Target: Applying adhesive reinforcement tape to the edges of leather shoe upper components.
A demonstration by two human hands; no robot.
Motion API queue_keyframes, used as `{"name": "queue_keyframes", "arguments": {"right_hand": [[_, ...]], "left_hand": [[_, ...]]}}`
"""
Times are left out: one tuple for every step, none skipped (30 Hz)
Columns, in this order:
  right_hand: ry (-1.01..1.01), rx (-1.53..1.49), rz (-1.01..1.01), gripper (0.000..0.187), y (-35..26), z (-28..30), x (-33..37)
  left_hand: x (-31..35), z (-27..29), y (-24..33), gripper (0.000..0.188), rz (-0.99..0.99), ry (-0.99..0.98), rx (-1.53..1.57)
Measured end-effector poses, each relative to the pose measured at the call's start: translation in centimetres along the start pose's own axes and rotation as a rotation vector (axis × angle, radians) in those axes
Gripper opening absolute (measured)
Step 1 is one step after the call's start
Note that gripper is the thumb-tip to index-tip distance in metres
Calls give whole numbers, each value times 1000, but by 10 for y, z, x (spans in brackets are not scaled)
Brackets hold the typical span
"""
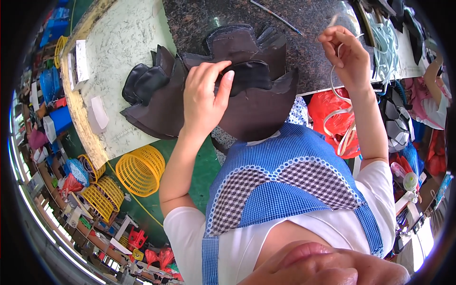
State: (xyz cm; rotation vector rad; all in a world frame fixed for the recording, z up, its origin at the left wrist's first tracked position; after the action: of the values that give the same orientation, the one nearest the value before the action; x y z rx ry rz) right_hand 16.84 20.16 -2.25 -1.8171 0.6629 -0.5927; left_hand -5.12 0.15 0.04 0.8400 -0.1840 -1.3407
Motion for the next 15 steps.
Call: {"name": "queue_keyframes", "arguments": {"right_hand": [[78, -84, -23, 30, 1, 6, 3], [153, -172, -47, 31, 4, 13, 5], [94, -186, -68, 29, 3, 15, 3], [90, -190, -68, 29, -1, 23, 5], [38, -258, -14, 28, -10, 33, 8], [-9, -326, 41, 27, -20, 42, 14], [18, -270, 81, 26, -29, 50, 19], [41, -213, 119, 26, -36, 57, 23], [-13, -235, 100, 22, -38, 58, 24], [-20, -239, 98, 22, -36, 55, 24], [15, -193, 93, 23, -35, 45, 24], [51, -146, 93, 26, -34, 38, 21], [-4, -154, 50, 34, -29, 30, 17], [7, -132, 3, 29, -28, 13, 13], [-56, -119, -16, 27, -29, -1, 9]], "left_hand": [[-1, -2, 3, 13, -55, 36, -9], [0, 0, 4, 13, -56, 37, -13], [3, 1, -2, 14, 66, 11, 80], [9, 4, -9, 14, 189, -14, 171], [9, 21, -10, 13, 208, 28, 192], [8, 45, -14, 13, 286, 35, 135], [16, 72, -28, 16, 320, 138, 104], [24, 98, -47, 16, 337, 257, 12], [25, 117, -60, 15, 403, 251, -145], [20, 121, -63, 23, 387, 200, -373], [10, 115, -54, 28, 218, 228, -499], [-3, 100, -44, 34, 44, 254, -622], [-18, 77, -34, 38, 42, 194, -435], [-31, 51, -20, 42, 42, 137, -250], [-41, 30, -9, 41, -53, 136, -277]]}}
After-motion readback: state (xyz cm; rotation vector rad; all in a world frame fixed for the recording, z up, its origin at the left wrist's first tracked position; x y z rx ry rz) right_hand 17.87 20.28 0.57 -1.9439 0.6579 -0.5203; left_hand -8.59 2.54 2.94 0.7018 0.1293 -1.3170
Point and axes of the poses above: each hand's wrist, its own x-axis away from the middle knuckle, its own z-axis out of the back of the hand, y = z × x, the point moved 7 cm from there along -x, towards the middle knuckle, and after that the axes turned 3 degrees about x, right-handed, at the moved point
